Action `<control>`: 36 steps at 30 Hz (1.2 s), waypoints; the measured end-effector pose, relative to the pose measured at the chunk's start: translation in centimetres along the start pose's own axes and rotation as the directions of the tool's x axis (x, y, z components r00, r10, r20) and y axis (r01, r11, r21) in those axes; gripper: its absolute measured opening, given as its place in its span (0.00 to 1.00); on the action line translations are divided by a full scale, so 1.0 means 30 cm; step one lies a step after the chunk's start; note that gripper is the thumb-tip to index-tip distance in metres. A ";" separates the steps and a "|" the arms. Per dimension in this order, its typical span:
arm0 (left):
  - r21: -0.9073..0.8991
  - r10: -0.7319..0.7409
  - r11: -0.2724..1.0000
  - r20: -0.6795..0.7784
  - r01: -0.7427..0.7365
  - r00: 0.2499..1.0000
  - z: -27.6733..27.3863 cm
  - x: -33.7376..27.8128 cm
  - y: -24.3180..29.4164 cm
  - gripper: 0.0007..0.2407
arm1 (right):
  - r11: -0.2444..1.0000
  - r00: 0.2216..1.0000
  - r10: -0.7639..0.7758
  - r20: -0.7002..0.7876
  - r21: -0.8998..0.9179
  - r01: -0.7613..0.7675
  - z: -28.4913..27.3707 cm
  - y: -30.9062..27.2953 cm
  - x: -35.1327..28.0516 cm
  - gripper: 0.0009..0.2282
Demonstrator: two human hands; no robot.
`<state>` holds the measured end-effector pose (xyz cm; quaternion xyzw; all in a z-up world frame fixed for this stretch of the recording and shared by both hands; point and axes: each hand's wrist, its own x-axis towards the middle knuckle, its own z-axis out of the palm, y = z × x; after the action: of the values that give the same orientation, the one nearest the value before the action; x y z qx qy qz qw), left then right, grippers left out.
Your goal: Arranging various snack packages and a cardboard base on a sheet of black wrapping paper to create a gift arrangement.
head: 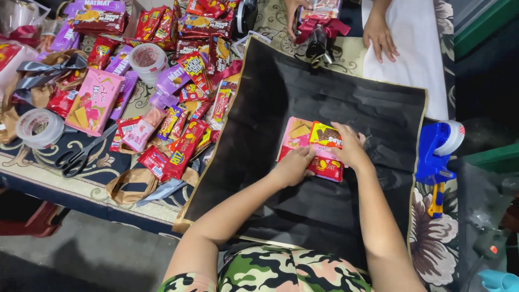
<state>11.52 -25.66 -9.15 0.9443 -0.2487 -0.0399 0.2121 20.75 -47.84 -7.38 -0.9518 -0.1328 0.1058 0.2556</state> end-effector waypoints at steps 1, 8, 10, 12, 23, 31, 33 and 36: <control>0.000 -0.005 1.000 -0.001 0.005 1.000 -0.062 -0.009 0.001 0.30 | 1.000 1.000 -0.004 0.003 0.000 0.004 -0.007 -0.008 0.005 0.40; -0.462 -0.136 0.884 -0.113 0.069 0.984 -0.537 -0.102 -0.090 0.20 | 0.988 0.994 -0.107 0.013 -0.113 0.108 -0.092 -0.291 0.061 0.41; -0.487 -0.205 0.870 -0.209 0.080 0.956 -0.605 -0.134 -0.218 0.16 | 0.978 0.981 -0.192 -0.032 -0.084 0.189 -0.090 -0.414 0.112 0.38; -0.418 -0.362 0.884 -0.333 0.208 0.871 -0.639 -0.163 -0.410 0.12 | 0.842 0.829 -0.515 -0.216 0.051 0.537 -0.075 -0.538 0.173 0.29; -0.691 -0.859 0.512 -0.424 0.511 0.287 -0.480 -0.266 -1.047 0.08 | 0.727 0.718 -0.685 -0.127 -0.057 0.684 0.254 -1.050 0.594 0.12; -0.798 -0.855 0.497 -0.385 0.340 0.348 -0.561 -0.196 -0.892 0.12 | 0.707 0.725 -0.685 -0.068 -0.298 0.641 0.527 -1.036 0.832 0.11; -0.812 -0.854 0.490 -0.376 0.317 0.359 -0.552 -0.169 -0.922 0.12 | 0.681 0.711 -0.694 -0.113 -0.423 0.598 0.504 -1.071 0.791 0.11; -0.809 -0.858 0.484 -0.362 0.335 0.365 -0.611 -0.164 -0.831 0.13 | 0.658 0.662 -0.723 -0.196 -0.489 0.573 0.597 -1.051 0.843 0.16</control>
<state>21.82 3.33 -3.15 0.7632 0.2799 0.1880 0.5512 33.48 -5.58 -9.71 -0.8694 -0.4366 -0.2066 0.1040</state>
